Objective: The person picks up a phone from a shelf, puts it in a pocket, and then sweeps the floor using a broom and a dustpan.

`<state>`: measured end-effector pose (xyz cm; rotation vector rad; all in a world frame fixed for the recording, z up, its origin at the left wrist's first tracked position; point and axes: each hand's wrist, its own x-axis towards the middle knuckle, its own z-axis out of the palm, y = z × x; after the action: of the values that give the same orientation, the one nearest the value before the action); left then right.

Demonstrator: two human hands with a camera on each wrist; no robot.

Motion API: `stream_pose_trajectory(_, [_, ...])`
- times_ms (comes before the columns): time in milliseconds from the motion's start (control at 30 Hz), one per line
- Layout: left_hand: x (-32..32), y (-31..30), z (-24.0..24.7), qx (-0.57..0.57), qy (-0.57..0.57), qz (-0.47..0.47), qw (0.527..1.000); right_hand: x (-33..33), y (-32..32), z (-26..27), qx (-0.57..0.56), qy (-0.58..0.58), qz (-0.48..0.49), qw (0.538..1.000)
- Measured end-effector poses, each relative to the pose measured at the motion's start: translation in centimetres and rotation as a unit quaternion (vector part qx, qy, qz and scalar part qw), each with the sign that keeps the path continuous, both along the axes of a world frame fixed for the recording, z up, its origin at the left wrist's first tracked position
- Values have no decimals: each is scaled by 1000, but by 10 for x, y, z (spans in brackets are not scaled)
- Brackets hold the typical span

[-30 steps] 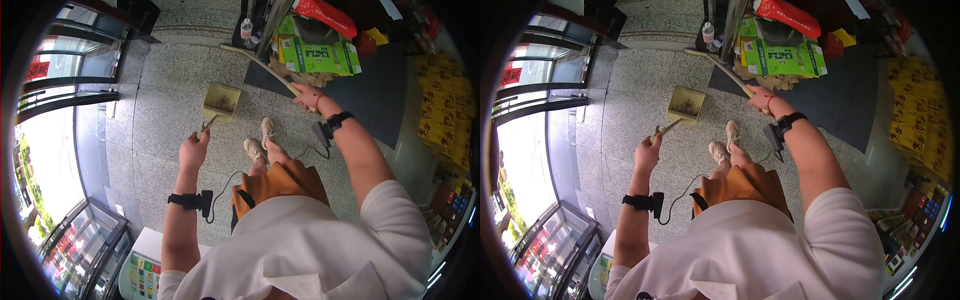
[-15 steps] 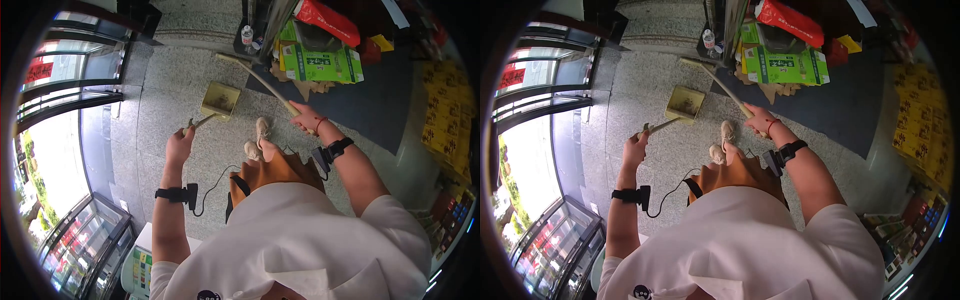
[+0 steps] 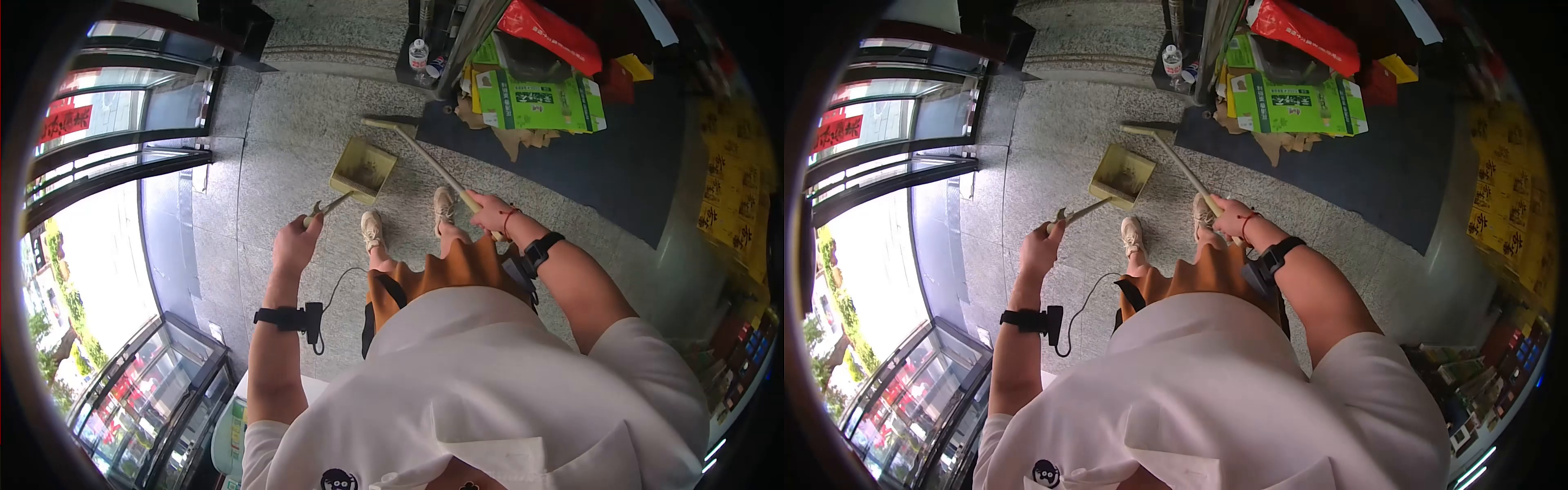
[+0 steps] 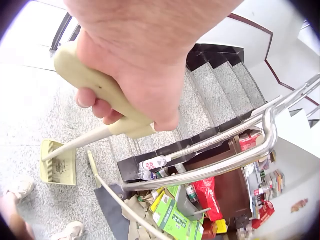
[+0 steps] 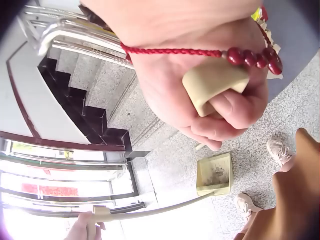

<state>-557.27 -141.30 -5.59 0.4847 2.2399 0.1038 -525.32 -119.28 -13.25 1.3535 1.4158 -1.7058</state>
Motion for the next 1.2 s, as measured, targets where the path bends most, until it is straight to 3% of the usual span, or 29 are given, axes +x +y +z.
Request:
stream_pose_trajectory(200, [-28,-22,-5,5,-11,-55,998,11,-38,64,-23,-8,-76,997])
stream_pose_trajectory(267, [-43,-31,-10,6,-20,-62,998,5,-50,70,19,-14,-75,997])
stream_pose_trajectory(533, [-82,-60,-9,1,-20,-139,990,-67,-107,5,61,-58,-150,985])
stream_pose_trajectory(700, [-85,-71,-8,-7,-15,-152,988,-67,-173,-23,8,-53,-71,996])
stream_pose_trajectory(833, [-88,-80,-18,6,-13,-158,987,-72,-179,37,-49,-46,-75,995])
stream_pose_trajectory(900, [-91,-87,-24,14,-13,-157,987,-58,-177,66,-111,-2,-127,986])
stream_pose_trajectory(1033, [-94,-99,-24,26,-32,-142,989,-22,-189,98,-103,-22,-147,984])
stream_pose_trajectory(1100, [-94,-108,-24,24,-23,-144,989,-2,-195,102,-29,-44,-184,981])
stream_pose_trajectory(1200, [-97,-124,-25,20,-10,-145,989,12,-191,91,-6,-73,-227,971])
